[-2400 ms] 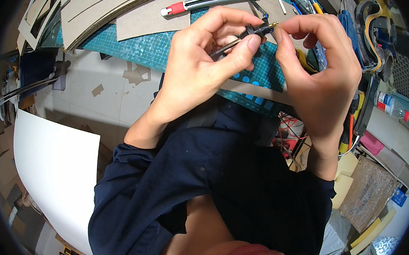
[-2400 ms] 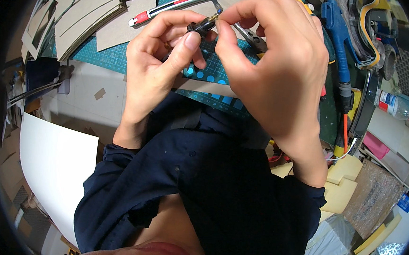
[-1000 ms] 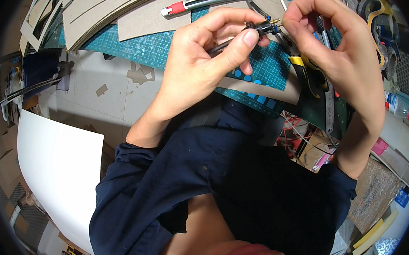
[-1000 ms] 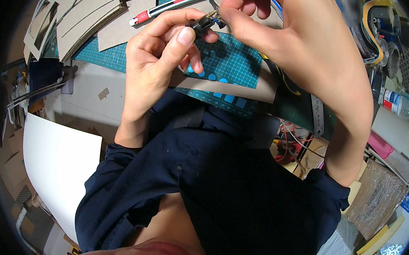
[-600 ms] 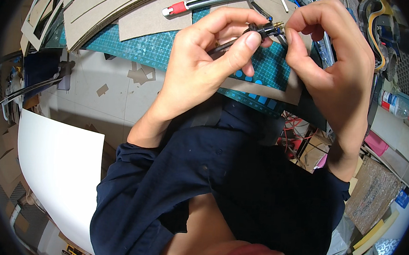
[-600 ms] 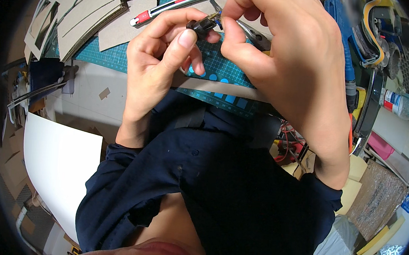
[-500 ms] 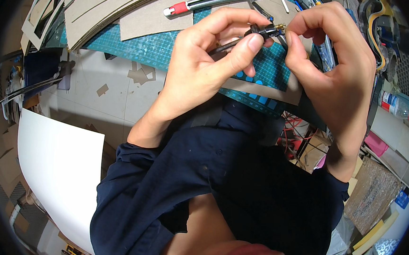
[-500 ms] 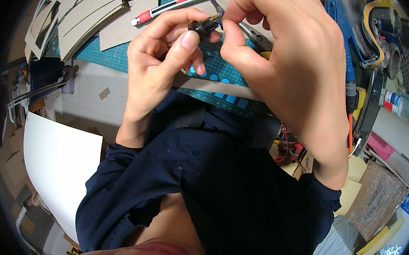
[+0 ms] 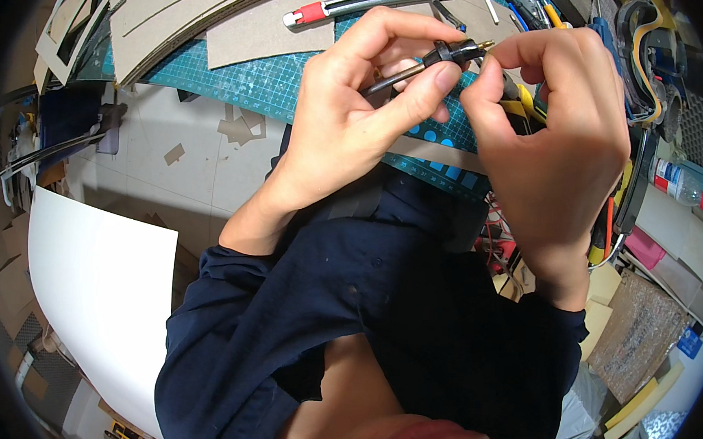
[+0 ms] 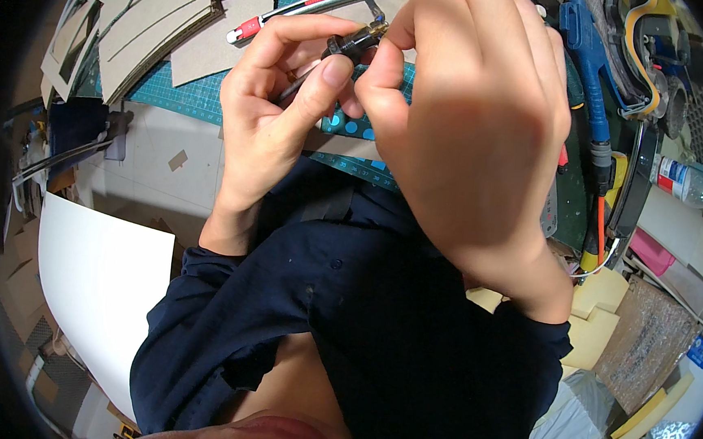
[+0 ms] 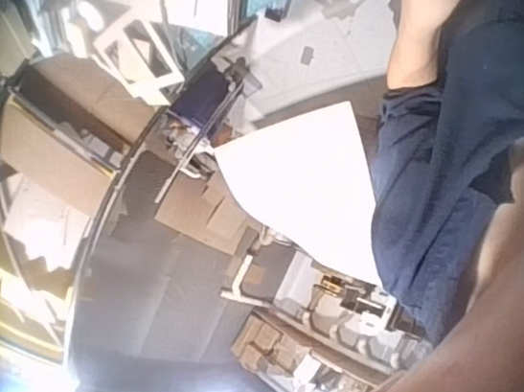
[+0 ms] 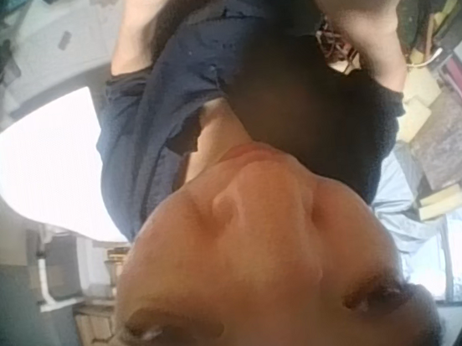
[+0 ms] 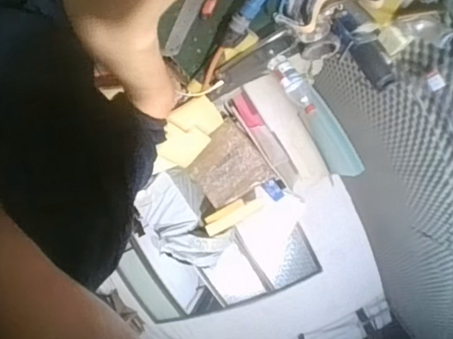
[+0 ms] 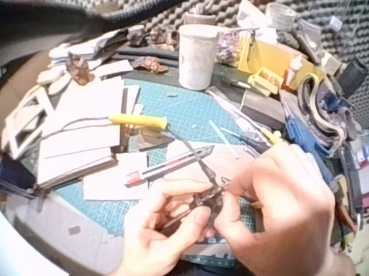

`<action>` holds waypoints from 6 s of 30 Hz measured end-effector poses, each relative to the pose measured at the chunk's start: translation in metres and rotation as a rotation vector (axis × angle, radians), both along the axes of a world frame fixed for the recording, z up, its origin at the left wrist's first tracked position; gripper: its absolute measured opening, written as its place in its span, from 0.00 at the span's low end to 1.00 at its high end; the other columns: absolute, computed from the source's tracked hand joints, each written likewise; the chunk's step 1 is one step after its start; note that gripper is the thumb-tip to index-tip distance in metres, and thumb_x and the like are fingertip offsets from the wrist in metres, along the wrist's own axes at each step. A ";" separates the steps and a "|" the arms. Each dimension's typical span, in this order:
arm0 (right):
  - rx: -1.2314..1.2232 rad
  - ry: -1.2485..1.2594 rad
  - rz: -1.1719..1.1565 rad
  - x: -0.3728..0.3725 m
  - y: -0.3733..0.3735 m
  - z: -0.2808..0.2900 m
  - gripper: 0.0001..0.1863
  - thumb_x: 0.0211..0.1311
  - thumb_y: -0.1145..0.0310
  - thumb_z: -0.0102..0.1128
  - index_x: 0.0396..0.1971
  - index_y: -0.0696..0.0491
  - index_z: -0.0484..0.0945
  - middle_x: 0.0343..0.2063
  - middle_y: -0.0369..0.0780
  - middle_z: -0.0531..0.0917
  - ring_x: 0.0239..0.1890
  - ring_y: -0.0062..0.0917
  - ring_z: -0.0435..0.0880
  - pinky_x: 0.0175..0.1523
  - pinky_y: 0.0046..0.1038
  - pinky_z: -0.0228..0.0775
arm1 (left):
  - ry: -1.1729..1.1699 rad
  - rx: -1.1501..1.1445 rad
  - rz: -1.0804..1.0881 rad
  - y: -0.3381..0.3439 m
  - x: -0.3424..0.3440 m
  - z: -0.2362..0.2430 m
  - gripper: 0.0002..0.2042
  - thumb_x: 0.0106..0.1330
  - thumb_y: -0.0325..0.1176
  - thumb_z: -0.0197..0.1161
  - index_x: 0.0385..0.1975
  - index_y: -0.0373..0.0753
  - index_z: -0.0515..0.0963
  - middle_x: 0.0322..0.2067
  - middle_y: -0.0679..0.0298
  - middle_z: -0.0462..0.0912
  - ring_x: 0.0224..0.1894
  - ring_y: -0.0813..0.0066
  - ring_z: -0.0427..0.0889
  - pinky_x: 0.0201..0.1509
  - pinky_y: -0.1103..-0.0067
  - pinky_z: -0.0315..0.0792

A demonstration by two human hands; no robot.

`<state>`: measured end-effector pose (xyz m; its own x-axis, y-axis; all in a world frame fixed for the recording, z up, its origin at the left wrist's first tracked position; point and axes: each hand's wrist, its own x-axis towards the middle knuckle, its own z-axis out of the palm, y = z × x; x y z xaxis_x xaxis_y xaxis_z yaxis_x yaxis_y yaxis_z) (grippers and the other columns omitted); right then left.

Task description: The person uses pliers and a utility knife to adjust and trim a small black electronic component with wires. They repeatedly grip, bend, and cut parts of the component while holding it over a cluttered workbench.

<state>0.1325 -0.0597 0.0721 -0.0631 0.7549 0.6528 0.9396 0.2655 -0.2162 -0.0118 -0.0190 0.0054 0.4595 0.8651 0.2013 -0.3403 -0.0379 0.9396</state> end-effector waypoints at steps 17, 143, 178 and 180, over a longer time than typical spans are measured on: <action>-0.107 0.104 -0.212 -0.008 -0.013 -0.012 0.07 0.47 0.76 0.70 0.27 0.54 0.79 0.25 0.34 0.78 0.24 0.22 0.73 0.31 0.23 0.66 | 0.171 0.204 0.094 -0.004 -0.003 -0.002 0.15 0.66 0.21 0.63 0.51 0.31 0.74 0.48 0.58 0.82 0.47 0.77 0.81 0.54 0.82 0.74; -0.533 0.370 0.019 0.056 -0.068 -0.028 0.11 0.52 0.81 0.70 0.34 0.62 0.77 0.38 0.44 0.80 0.36 0.33 0.81 0.42 0.27 0.73 | 0.160 0.448 0.071 -0.001 -0.001 -0.008 0.18 0.61 0.17 0.66 0.52 0.28 0.75 0.43 0.55 0.83 0.39 0.77 0.85 0.43 0.86 0.78; -0.583 0.388 -0.133 0.034 -0.079 -0.007 0.12 0.57 0.76 0.69 0.38 0.61 0.76 0.33 0.45 0.78 0.32 0.35 0.80 0.39 0.29 0.72 | 0.159 0.768 0.285 0.006 0.007 -0.016 0.16 0.54 0.14 0.70 0.42 0.30 0.80 0.46 0.52 0.81 0.45 0.70 0.84 0.48 0.80 0.80; -0.576 0.384 -0.135 0.034 -0.080 -0.007 0.12 0.58 0.76 0.69 0.38 0.61 0.76 0.33 0.45 0.78 0.33 0.35 0.80 0.40 0.29 0.72 | 0.168 0.820 0.296 0.007 0.007 -0.018 0.18 0.54 0.14 0.71 0.45 0.31 0.79 0.46 0.53 0.81 0.45 0.71 0.84 0.48 0.81 0.79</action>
<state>0.1665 -0.1394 0.0647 0.2100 0.9721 0.1046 0.7853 -0.1040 -0.6103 -0.0048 -0.0116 -0.0129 0.3188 0.5668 0.7597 -0.0695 -0.7854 0.6151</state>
